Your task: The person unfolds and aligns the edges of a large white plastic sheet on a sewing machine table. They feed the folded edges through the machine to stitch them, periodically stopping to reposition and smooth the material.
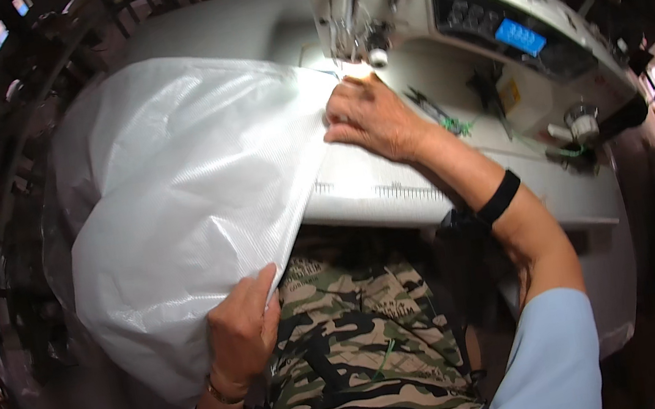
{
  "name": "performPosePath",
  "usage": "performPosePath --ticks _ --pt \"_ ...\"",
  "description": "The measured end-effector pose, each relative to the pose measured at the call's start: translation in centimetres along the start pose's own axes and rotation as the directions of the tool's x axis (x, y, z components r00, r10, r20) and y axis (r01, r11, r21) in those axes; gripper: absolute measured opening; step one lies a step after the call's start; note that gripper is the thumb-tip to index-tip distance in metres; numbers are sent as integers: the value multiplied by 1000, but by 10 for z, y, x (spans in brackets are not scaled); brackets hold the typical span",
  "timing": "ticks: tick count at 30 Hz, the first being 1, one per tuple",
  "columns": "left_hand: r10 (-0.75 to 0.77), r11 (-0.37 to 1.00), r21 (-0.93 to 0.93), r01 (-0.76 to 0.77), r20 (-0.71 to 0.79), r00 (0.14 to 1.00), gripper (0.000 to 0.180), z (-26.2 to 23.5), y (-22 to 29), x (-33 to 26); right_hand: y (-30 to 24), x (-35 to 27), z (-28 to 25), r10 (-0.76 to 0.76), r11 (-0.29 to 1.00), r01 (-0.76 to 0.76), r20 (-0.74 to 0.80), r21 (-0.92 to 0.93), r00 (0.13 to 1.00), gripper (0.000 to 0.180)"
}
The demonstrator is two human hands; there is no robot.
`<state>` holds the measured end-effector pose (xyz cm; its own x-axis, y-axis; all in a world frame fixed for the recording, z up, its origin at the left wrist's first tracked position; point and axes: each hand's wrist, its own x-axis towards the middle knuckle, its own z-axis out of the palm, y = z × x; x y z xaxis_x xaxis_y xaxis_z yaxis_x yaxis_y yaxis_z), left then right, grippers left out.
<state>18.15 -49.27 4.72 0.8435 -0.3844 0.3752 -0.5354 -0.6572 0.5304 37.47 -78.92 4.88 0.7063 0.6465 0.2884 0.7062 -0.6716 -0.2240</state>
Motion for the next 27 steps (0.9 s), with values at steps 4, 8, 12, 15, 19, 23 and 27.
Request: performPosePath --ticks 4,8,12,15,19,23,27 --pt "-17 999 -46 17 0 1000 41 -7 3 -4 -10 3 0 2 1000 -2 -21 15 1000 34" --pt "-8 999 -54 9 19 1000 41 -12 5 -7 -12 6 -6 -17 1000 17 -16 18 1000 30" --pt "7 997 -80 -4 31 999 39 -12 1 -6 -11 12 -10 -44 999 43 8 22 999 24" --pt "-2 993 -120 5 29 1000 39 -11 -2 -6 -10 14 -11 -56 998 55 26 18 998 18" --pt "-33 985 -169 41 47 998 39 -9 -2 -7 -15 20 -13 -27 999 28 53 -20 998 10" --pt "-25 968 -247 32 33 999 38 -6 -5 -6 -21 17 -2 15 999 -15 -20 -40 1000 10" --pt "-21 967 -252 38 71 997 38 -4 -7 -7 -33 11 10 142 970 -182 -234 -163 962 27"
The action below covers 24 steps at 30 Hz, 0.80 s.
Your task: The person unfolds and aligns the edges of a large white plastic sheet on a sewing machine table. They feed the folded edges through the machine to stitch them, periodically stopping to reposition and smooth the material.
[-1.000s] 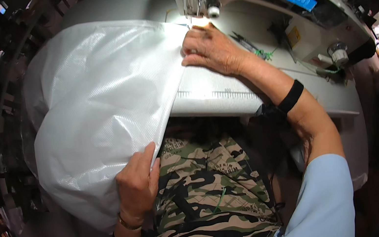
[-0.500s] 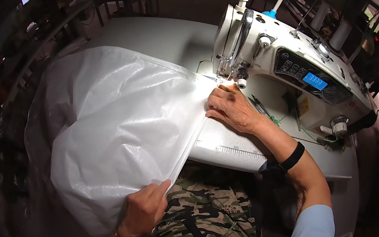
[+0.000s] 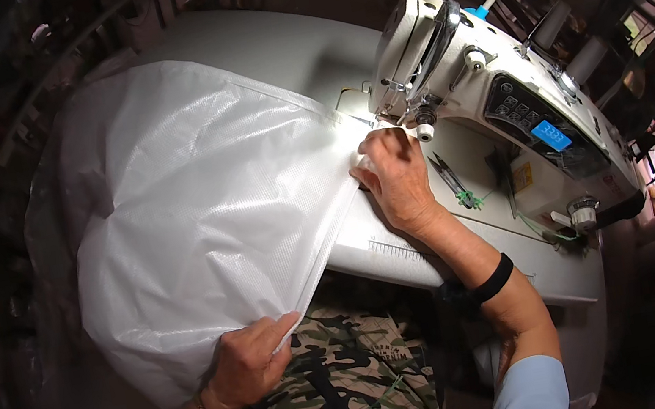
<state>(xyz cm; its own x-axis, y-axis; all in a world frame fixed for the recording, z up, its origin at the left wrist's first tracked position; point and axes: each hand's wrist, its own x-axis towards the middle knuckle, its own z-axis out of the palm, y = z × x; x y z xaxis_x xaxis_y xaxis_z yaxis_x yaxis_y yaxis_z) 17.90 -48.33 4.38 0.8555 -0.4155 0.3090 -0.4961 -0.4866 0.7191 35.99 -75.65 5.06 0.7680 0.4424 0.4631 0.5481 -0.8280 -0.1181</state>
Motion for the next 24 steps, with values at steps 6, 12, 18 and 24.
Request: performPosePath --ticks 6,12,18,24 --pt "21 1000 -12 -21 -6 1000 39 -2 -1 1 -6 -8 6 270 962 -271 -86 -2 959 49" --pt "41 999 -21 -41 0 999 39 0 -3 0 -6 -10 8 283 957 -289 -114 -35 952 52" --pt "50 998 -47 -49 26 998 37 0 -6 1 -8 -12 6 236 969 -242 -100 -51 966 46" --pt "67 997 -39 -64 90 994 37 -1 -6 5 -12 -12 4 232 967 -239 -87 -85 969 40"
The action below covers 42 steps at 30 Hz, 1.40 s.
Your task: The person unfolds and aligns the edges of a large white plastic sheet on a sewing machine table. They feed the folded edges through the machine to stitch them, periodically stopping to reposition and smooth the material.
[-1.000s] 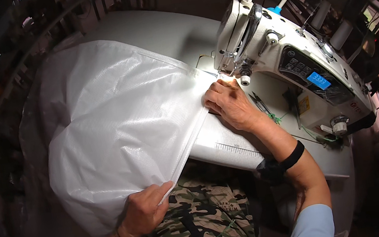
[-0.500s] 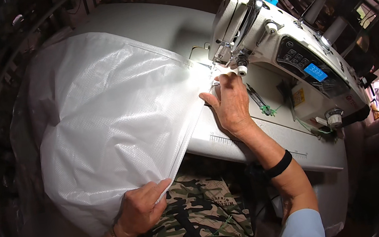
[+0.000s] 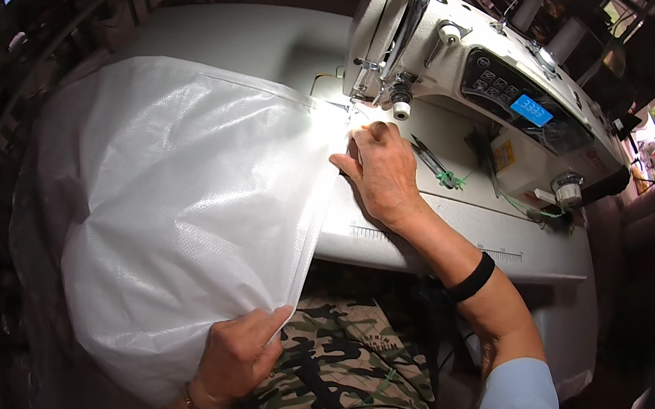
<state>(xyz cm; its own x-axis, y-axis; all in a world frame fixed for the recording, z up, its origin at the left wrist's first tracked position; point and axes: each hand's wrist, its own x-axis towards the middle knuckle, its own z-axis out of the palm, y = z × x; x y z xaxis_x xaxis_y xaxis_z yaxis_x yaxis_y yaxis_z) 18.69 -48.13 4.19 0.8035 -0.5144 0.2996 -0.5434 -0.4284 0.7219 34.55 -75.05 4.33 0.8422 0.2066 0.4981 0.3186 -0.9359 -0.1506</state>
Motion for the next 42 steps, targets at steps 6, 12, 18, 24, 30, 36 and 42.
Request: performPosePath --ticks 6,12,18,24,30,36,42 --pt "64 969 -242 -56 24 998 38 25 6 14 5 -1 -3 -16 999 18 66 -40 998 41" --pt "98 942 -328 -73 60 993 40 51 17 23 19 0 -14 -17 996 6 124 90 992 42" --pt "91 944 -324 -68 56 994 38 57 13 21 23 0 -15 -91 996 89 119 19 989 44" --pt "113 922 -379 -77 74 991 35 77 26 39 28 11 -27 -80 997 79 253 17 964 43" --pt "112 883 -462 -89 22 993 33 97 33 50 38 26 -35 -157 985 173 403 -4 902 45" --pt "77 857 -512 -56 18 997 33 90 18 36 33 20 -34 -93 993 112 389 -26 916 48" --pt "74 854 -517 -60 7 997 35 85 11 28 29 14 -30 -84 995 95 317 -20 945 48"
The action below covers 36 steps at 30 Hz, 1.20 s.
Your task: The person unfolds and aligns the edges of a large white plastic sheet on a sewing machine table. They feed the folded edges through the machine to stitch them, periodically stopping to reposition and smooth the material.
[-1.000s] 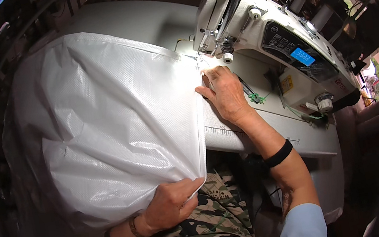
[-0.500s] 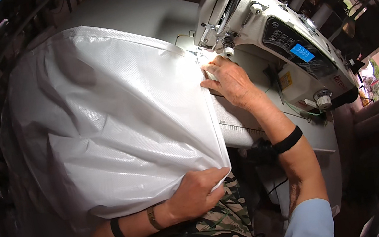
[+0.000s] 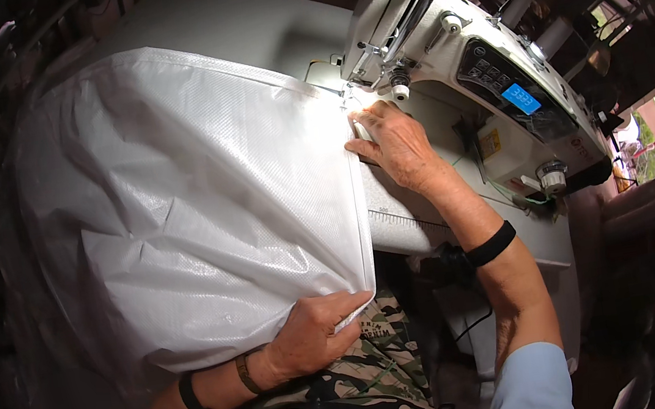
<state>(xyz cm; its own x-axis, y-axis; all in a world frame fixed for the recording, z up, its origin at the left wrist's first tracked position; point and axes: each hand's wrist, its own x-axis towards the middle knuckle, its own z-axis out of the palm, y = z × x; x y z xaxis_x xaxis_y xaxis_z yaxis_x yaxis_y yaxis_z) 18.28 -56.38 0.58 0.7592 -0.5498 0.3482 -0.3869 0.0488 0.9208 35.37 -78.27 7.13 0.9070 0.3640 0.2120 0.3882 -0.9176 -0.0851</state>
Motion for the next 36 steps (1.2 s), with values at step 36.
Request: performPosePath --ticks 36 --pt "74 841 539 53 -211 975 32 -20 22 -33 -28 -26 43 135 985 -114 -173 127 976 48"
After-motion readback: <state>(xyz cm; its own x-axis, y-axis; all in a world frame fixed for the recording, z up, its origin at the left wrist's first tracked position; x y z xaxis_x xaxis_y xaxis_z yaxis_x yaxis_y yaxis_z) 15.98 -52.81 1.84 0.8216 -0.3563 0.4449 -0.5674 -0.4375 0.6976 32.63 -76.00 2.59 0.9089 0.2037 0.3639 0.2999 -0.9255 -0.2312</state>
